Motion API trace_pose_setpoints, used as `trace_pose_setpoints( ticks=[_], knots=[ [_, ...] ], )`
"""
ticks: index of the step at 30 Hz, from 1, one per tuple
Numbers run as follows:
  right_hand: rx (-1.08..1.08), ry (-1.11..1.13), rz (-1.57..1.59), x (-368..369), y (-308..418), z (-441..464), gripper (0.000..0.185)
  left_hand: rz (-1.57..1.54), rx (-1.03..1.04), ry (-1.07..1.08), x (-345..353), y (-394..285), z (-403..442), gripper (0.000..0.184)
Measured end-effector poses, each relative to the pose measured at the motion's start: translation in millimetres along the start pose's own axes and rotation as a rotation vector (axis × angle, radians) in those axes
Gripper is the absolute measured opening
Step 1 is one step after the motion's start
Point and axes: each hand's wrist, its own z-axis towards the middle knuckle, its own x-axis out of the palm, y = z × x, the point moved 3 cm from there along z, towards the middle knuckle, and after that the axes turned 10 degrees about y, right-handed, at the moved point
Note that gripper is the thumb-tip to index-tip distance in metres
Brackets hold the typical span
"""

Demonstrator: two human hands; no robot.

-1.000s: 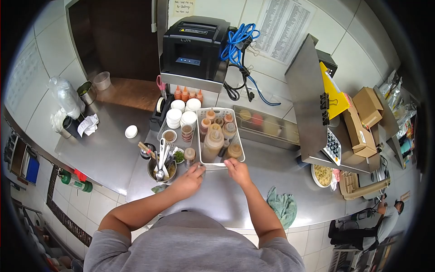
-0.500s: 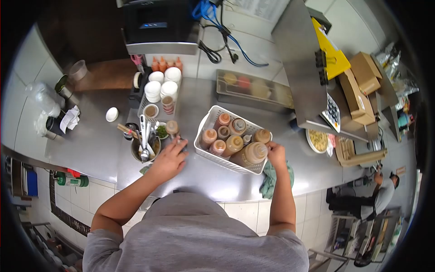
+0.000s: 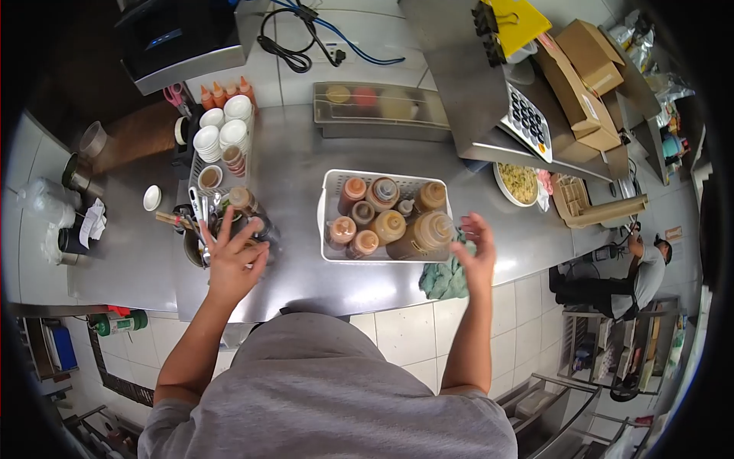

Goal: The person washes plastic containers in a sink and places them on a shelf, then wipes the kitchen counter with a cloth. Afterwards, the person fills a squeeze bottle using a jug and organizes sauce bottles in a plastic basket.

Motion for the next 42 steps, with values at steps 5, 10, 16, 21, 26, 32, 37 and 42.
trace_pose_setpoints(
  ticks=[5, 10, 16, 21, 26, 32, 37, 42],
  knots=[
    [-0.035, 0.009, -0.213, 58.8, 14.5, -11.1, 0.088, -0.090, 0.085, -0.046, -25.7, -49.6, 22.3, 0.007],
    [0.078, -0.160, -0.137, 42.0, 7.2, -14.1, 0.089, -0.145, 0.193, 0.015, -4.7, -76.2, 54.4, 0.026],
    [0.005, -0.290, -0.007, 16.4, 28.8, -9.5, 0.088, -0.111, 0.020, 0.470, 63.9, -88.1, 93.2, 0.057],
    [-0.048, -0.233, -0.070, 23.1, 20.8, -3.7, 0.086, -0.382, -0.089, 0.443, 54.0, -70.8, 111.4, 0.055],
    [-0.005, -0.224, -0.180, 30.2, 10.2, -6.1, 0.083, -1.345, -0.326, 0.196, 10.6, -47.4, 106.4, 0.045],
    [0.017, -0.158, -0.247, 36.9, -2.4, -4.4, 0.082, -1.444, -0.306, 0.086, -6.7, -36.3, 94.5, 0.054],
    [-0.110, -0.143, -0.306, 35.6, 29.1, -5.6, 0.082, -1.181, -0.083, 0.051, -41.0, -58.8, 78.9, 0.062],
    [-0.485, 0.156, 0.091, 57.4, 115.7, -27.7, 0.085, -1.075, 0.070, -0.065, -52.4, -84.4, 37.5, 0.068]
  ],
)
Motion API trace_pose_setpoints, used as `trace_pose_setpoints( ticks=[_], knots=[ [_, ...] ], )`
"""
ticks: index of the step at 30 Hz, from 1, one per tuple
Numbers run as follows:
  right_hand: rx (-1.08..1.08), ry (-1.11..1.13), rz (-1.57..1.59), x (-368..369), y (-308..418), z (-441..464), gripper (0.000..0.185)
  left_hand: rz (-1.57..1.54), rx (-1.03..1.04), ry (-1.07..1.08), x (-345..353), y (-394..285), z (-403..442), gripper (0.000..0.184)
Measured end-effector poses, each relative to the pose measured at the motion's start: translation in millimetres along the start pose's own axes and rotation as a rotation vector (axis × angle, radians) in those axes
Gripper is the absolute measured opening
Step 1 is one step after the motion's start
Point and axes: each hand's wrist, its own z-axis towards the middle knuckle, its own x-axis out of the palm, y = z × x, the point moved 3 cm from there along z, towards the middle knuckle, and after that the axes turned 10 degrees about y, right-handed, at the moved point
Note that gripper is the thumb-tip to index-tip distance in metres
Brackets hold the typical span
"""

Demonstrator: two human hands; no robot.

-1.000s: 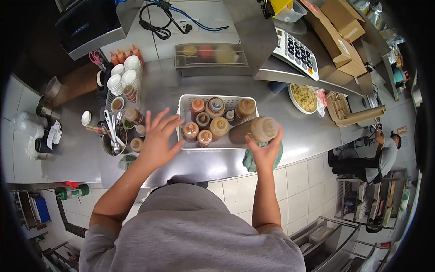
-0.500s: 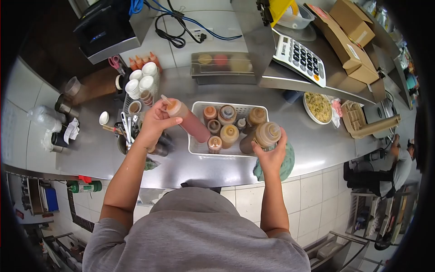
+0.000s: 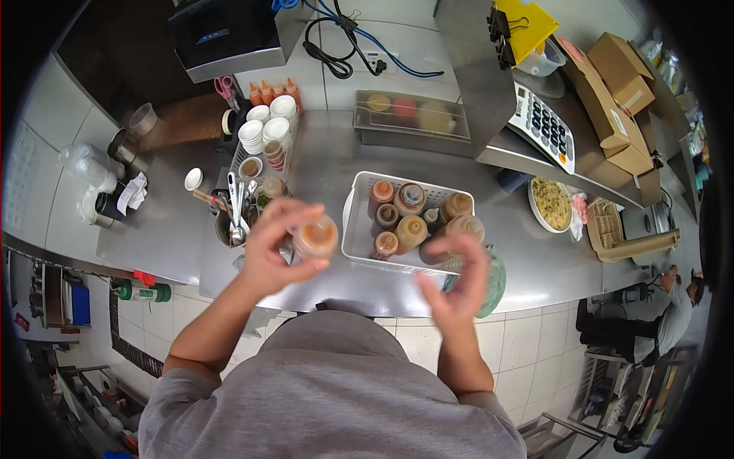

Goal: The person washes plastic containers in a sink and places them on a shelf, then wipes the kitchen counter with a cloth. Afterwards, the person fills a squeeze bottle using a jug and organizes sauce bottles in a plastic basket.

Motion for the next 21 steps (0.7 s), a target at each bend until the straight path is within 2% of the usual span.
trace_pose_setpoints(
  ticks=[1, 2, 3, 6, 8, 9, 10, 12, 13, 14, 15, 16, 18, 20, 21],
  knots=[
    [0.022, 0.175, 0.137, 20.6, 14.7, 5.6, 0.084, 0.260, 0.023, 0.023, 5.2, -1.7, -8.0, 0.068],
    [0.051, 0.277, 0.111, 41.7, 29.0, 13.5, 0.081, 0.518, 0.052, 0.046, 11.2, -2.2, -15.5, 0.067],
    [0.081, 0.379, 0.084, 64.8, 40.4, 19.8, 0.077, 0.497, 0.019, 0.043, 17.5, 4.7, -23.6, 0.066],
    [0.183, 0.332, -0.046, 117.5, 38.7, 16.8, 0.068, 0.520, -0.056, 0.014, 18.3, 36.4, -55.8, 0.065],
    [0.436, 0.425, 0.238, 139.6, 24.0, 11.5, 0.063, 0.565, -0.046, 0.022, 13.8, 47.3, -67.9, 0.066],
    [0.321, 0.388, 0.208, 145.4, 27.1, 10.1, 0.060, 0.469, 0.024, -0.072, 10.8, 46.7, -69.7, 0.067],
    [0.327, 0.394, 0.198, 149.0, 26.1, 8.3, 0.060, 0.374, 0.090, -0.167, 7.2, 45.5, -73.0, 0.067],
    [0.109, 0.410, 0.376, 155.0, 34.3, 6.5, 0.070, 0.298, 0.002, -0.261, 0.7, 45.2, -76.5, 0.066],
    [0.117, 0.418, 0.371, 159.9, 34.9, 4.4, 0.070, 0.206, -0.205, -0.034, -3.7, 47.4, -73.9, 0.064],
    [0.148, 0.368, 0.504, 163.9, 34.3, 2.2, 0.076, 0.108, -0.405, 0.196, -5.3, 50.6, -75.1, 0.063],
    [0.176, 0.316, 0.635, 167.4, 33.5, 1.1, 0.082, 0.171, -0.452, 0.168, -4.4, 48.7, -73.7, 0.057],
    [0.178, 0.327, 0.630, 170.5, 33.1, 1.5, 0.082, 0.164, -0.451, 0.159, -3.6, 45.0, -71.6, 0.057],
    [0.155, 0.163, 0.566, 166.3, 31.7, 5.4, 0.089, 0.382, -0.458, 0.147, -4.5, 36.6, -66.0, 0.050],
    [0.185, 0.175, 0.599, 159.5, 36.3, 2.1, 0.084, 0.404, -0.429, 0.120, -8.0, 30.1, -62.0, 0.044],
    [0.218, 0.157, 0.727, 153.5, 38.0, 0.8, 0.079, 0.450, -0.362, 0.126, -9.9, 26.9, -59.8, 0.044]
  ],
)
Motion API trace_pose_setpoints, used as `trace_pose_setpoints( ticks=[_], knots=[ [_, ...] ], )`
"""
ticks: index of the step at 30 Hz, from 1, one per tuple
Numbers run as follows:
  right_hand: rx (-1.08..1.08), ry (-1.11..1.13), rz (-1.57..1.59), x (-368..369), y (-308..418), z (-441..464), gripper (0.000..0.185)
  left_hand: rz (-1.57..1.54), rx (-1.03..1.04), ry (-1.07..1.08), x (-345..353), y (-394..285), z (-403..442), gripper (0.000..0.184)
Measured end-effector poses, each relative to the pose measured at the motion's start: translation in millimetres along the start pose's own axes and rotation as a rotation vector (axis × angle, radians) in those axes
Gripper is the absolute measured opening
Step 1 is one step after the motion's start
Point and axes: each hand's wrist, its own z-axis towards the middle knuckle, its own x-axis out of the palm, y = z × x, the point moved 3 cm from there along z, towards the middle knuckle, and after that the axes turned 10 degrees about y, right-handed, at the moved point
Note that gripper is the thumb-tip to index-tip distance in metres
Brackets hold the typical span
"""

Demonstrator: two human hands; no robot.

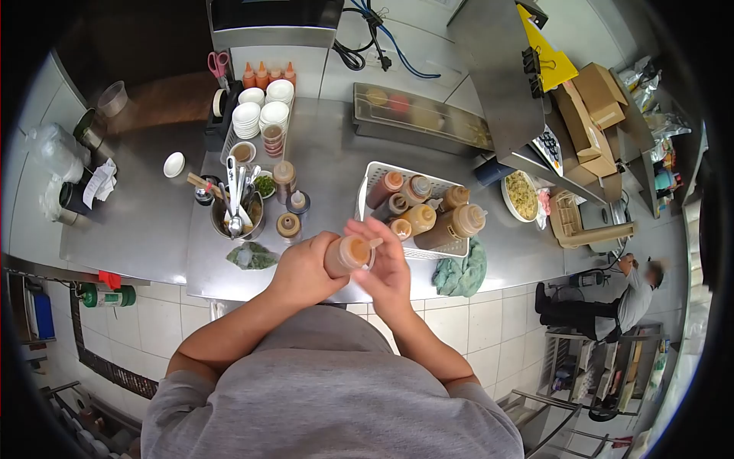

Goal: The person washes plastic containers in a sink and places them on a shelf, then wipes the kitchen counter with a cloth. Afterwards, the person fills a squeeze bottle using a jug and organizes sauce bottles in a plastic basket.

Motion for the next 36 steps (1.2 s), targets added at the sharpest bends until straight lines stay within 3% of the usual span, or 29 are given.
trace_pose_setpoints(
  ticks=[1, 2, 3, 5, 6, 11, 13, 14, 15, 16, 17, 19, 25, 27, 28, 30, 36],
  knots=[
    [0.017, -0.013, 0.131, 0.2, 3.9, -1.3, 0.075, 0.048, 0.062, -0.016, -2.3, -2.6, 0.1, 0.043],
    [-0.068, -0.146, 0.174, 1.0, 11.2, -4.6, 0.045, 0.043, 0.071, -0.018, -4.7, -1.7, -1.3, 0.043],
    [-0.073, -0.148, 0.164, -2.6, 12.1, -9.0, 0.045, 0.111, 0.134, -0.015, -7.7, -1.1, -3.0, 0.045],
    [-0.102, -0.147, -0.333, -14.2, 17.4, -22.3, 0.017, 0.176, 0.212, -0.006, -12.8, 1.3, -5.9, 0.046],
    [-0.050, -0.236, -0.360, -1.9, 28.5, -20.9, 0.009, 0.155, 0.207, 0.082, -12.7, 4.4, -7.3, 0.046],
    [0.021, -0.122, -0.319, -21.2, 31.4, -21.7, 0.010, 0.112, 0.208, 0.279, -11.2, 3.6, -5.2, 0.053],
    [0.126, -0.267, -0.409, -50.0, 40.1, -16.1, 0.018, -0.129, 0.285, -0.012, -23.3, -0.1, 4.2, 0.059],
    [0.128, -0.272, -0.410, -63.3, 43.2, -10.7, 0.018, -0.299, 0.255, -0.021, -27.4, 0.5, 11.2, 0.061],
    [0.284, -0.406, -0.650, -81.2, 44.1, -7.2, 0.022, -0.301, 0.256, -0.017, -25.8, 2.2, 25.6, 0.061],
    [0.441, -0.537, -0.889, -94.1, 43.2, -8.1, 0.026, -0.329, 0.390, -0.089, -23.1, 3.0, 43.3, 0.059],
    [0.441, -0.539, -0.890, -98.8, 36.4, -9.4, 0.026, -0.355, 0.524, -0.163, -19.2, 2.4, 56.5, 0.058],
    [0.568, -0.374, -1.245, -101.3, 15.7, -6.6, 0.030, -0.272, 0.538, -0.145, -3.0, -6.4, 78.0, 0.059],
    [0.472, -0.526, -1.205, -122.4, 11.0, -20.3, 0.030, -0.080, 0.427, -0.081, 46.2, -12.9, 101.5, 0.057],
    [0.482, -0.605, -1.162, -139.2, 20.6, -32.7, 0.028, -0.091, 0.236, 0.042, 61.1, -6.1, 106.3, 0.059],
    [0.475, -0.614, -1.158, -146.1, 22.9, -39.5, 0.026, -0.088, 0.243, 0.052, 65.3, -5.1, 107.6, 0.059],
    [0.428, -0.634, -1.121, -155.3, 25.9, -52.6, 0.025, 0.279, 0.190, 0.116, 72.5, -0.8, 111.1, 0.058],
    [0.167, -0.772, -1.151, -179.6, 37.3, -83.3, 0.021, 0.546, 0.020, 0.215, 73.8, 0.2, 120.6, 0.060]
  ],
)
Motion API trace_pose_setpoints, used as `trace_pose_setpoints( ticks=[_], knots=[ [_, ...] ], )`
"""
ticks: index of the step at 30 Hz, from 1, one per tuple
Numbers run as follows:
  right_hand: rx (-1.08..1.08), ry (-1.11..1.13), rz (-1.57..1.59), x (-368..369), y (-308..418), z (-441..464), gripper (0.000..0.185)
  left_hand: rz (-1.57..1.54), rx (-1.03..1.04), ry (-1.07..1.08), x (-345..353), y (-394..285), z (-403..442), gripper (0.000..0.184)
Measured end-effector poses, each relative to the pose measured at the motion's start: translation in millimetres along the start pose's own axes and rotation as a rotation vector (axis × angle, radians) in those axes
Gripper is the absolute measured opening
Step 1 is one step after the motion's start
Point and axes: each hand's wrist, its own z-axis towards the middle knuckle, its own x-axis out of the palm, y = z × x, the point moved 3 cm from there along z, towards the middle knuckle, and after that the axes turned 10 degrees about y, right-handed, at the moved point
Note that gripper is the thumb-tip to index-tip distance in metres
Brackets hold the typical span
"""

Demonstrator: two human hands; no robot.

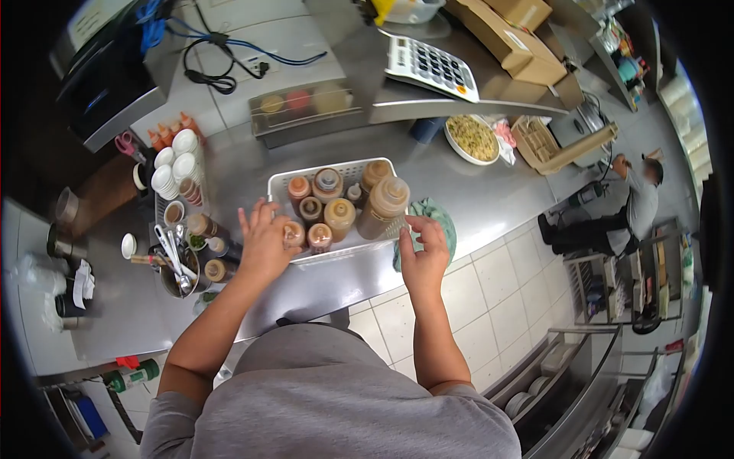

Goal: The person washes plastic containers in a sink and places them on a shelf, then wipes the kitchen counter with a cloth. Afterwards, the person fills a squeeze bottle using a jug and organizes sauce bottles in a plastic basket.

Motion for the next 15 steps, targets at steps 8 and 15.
trace_pose_setpoints(
  ticks=[8, 15],
  knots=[
    [0.053, -0.085, 0.312, -9.1, -42.6, 3.4, 0.017, -0.170, 0.236, 0.068, -41.5, -82.1, 39.7, 0.067],
    [0.092, -0.031, 0.442, -8.3, -65.2, 6.2, 0.016, 0.250, 0.139, 0.163, 17.2, -97.9, 68.3, 0.059]
  ],
)
